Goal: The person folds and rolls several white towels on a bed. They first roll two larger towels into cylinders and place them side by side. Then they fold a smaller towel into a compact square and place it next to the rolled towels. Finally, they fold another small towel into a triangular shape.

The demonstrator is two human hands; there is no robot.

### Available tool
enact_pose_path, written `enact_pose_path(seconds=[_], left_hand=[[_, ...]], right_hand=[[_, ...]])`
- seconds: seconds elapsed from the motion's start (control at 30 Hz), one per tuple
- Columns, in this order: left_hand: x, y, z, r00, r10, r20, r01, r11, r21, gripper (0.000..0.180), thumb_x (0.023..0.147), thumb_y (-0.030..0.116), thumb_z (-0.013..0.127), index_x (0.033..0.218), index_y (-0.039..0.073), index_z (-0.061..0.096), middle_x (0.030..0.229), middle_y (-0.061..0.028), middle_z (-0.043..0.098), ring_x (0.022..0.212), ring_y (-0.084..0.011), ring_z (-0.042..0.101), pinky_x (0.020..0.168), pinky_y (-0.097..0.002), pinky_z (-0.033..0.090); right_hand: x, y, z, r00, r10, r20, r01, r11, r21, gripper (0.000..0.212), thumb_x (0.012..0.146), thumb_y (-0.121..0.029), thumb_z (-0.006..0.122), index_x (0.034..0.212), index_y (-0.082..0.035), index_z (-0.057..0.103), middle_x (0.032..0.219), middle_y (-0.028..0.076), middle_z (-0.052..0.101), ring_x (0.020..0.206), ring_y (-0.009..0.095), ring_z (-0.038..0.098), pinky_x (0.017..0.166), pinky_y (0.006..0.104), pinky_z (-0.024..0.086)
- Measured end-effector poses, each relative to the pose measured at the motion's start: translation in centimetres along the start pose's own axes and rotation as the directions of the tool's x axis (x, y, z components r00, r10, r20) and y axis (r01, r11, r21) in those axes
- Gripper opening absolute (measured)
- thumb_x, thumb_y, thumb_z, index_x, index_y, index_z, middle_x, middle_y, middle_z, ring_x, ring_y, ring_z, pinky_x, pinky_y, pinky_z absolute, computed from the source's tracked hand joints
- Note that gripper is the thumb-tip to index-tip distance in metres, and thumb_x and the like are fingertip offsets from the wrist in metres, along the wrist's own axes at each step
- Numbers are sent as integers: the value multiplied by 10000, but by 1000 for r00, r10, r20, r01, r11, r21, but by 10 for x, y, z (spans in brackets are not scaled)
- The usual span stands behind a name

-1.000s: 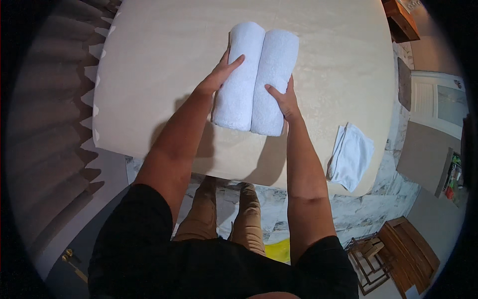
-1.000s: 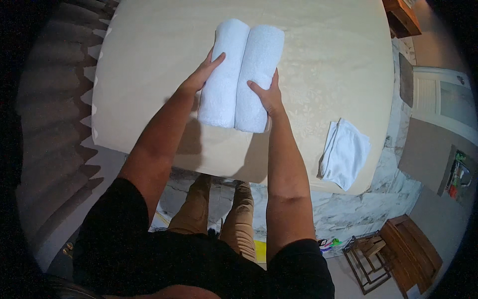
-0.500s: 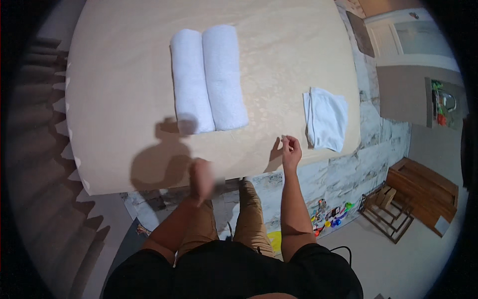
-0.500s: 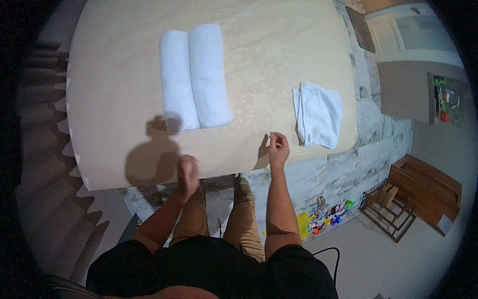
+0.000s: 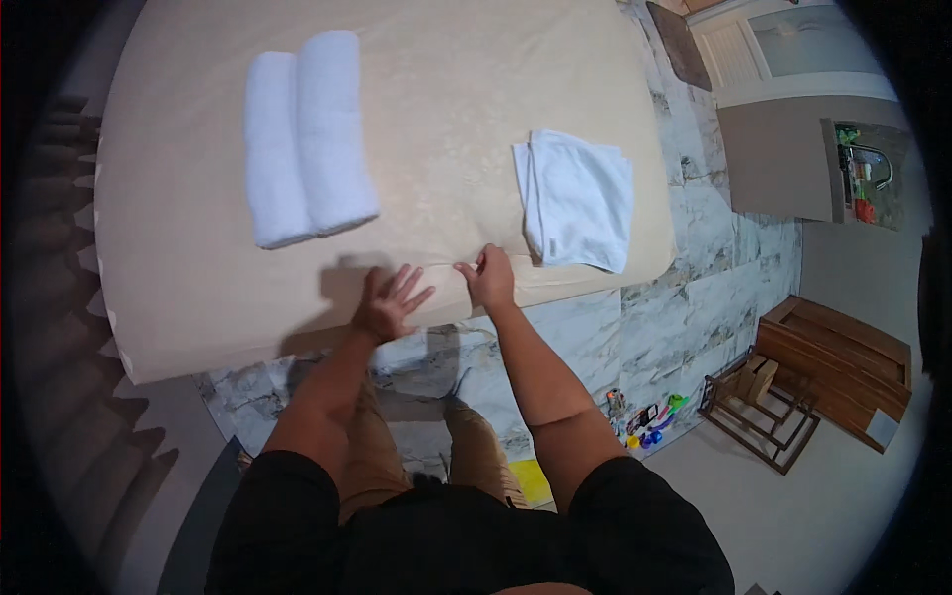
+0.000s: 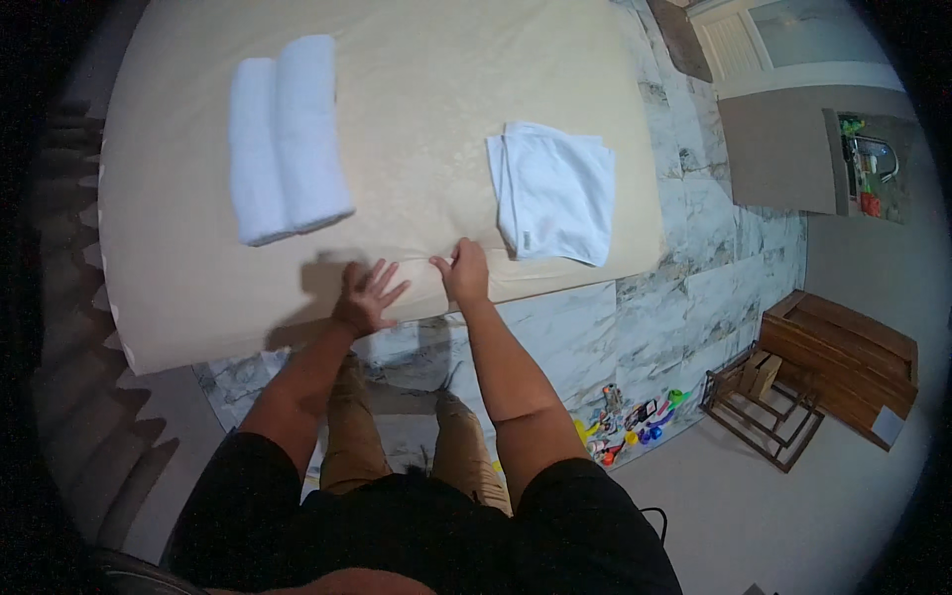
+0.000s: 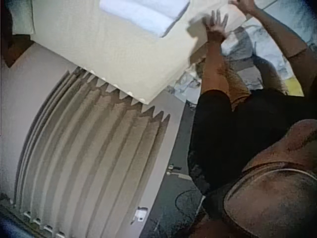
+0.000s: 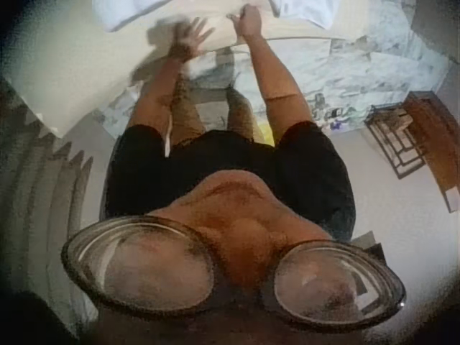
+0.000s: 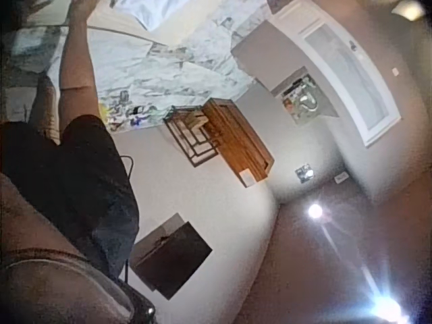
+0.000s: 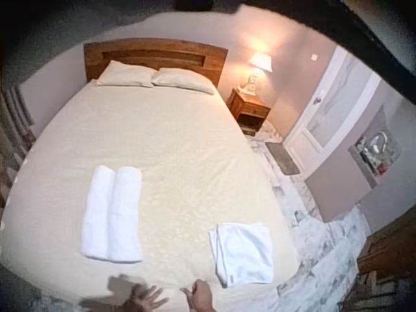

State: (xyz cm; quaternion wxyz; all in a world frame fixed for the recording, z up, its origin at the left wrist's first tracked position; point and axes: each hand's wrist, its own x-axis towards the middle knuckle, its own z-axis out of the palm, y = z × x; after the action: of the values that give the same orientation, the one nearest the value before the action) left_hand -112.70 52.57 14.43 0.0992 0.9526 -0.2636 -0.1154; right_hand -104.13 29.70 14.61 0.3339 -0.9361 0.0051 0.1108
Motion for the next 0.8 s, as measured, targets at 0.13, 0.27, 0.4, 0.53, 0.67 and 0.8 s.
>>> enact_pose_path(seconds=[0.13, 0.27, 0.4, 0.53, 0.67, 0.8], left_hand=[[-4, -3, 19, 966, 30, -256, -31, 1000, 0, 887, 597, 605, 708, 1388, 312, 436, 1500, -33, 330, 1416, -236, 219, 1069, -664, 124], [-2, 2, 29, 988, -5, -151, 25, 991, 130, 832, 655, 655, 659, 1382, 314, 442, 1511, -36, 297, 1411, -249, 221, 1037, -695, 171], [4, 3, 29, 990, -11, -140, 20, 998, 64, 816, 685, 698, 616, 1382, 315, 432, 1504, -45, 292, 1401, -261, 226, 987, -714, 244], [5, 3, 31, 984, 39, -174, -16, 991, 130, 833, 676, 707, 612, 1385, 317, 416, 1483, -49, 318, 1389, -264, 241, 960, -701, 286], [4, 0, 34, 970, 90, -227, -42, 977, 208, 946, 573, 695, 675, 1397, 324, 395, 1477, -41, 345, 1373, -249, 282, 952, -670, 296], [-2, -5, 40, 962, 104, -252, -55, 980, 193, 964, 543, 683, 691, 1390, 318, 410, 1474, -41, 362, 1358, -249, 311, 958, -672, 284]], right_hand=[[-20, 34, -3, 872, -490, -17, 490, 871, 30, 199, 796, -101, 659, 919, -31, 519, 894, 150, 499, 868, 350, 498, 772, 444, 435], [-21, 49, -3, 804, -594, -21, 595, 804, 0, 188, 780, -84, 647, 923, -45, 530, 911, 130, 517, 891, 327, 513, 793, 424, 449], [-19, 59, 5, 803, -595, -17, 594, 803, -37, 198, 768, -65, 634, 941, -43, 540, 921, 124, 530, 890, 321, 524, 789, 420, 455], [-18, 71, 13, 781, -624, -33, 622, 781, -53, 222, 750, -51, 638, 949, -30, 542, 925, 134, 538, 860, 324, 535, 770, 424, 458], [-20, 78, 16, 727, -681, -88, 677, 732, -78, 242, 722, -23, 646, 940, -19, 540, 928, 140, 542, 837, 326, 538, 741, 431, 456], [-21, 74, 19, 714, -694, -94, 688, 720, -93, 243, 711, -30, 647, 933, -29, 546, 909, 126, 540, 802, 311, 537, 717, 419, 447]])
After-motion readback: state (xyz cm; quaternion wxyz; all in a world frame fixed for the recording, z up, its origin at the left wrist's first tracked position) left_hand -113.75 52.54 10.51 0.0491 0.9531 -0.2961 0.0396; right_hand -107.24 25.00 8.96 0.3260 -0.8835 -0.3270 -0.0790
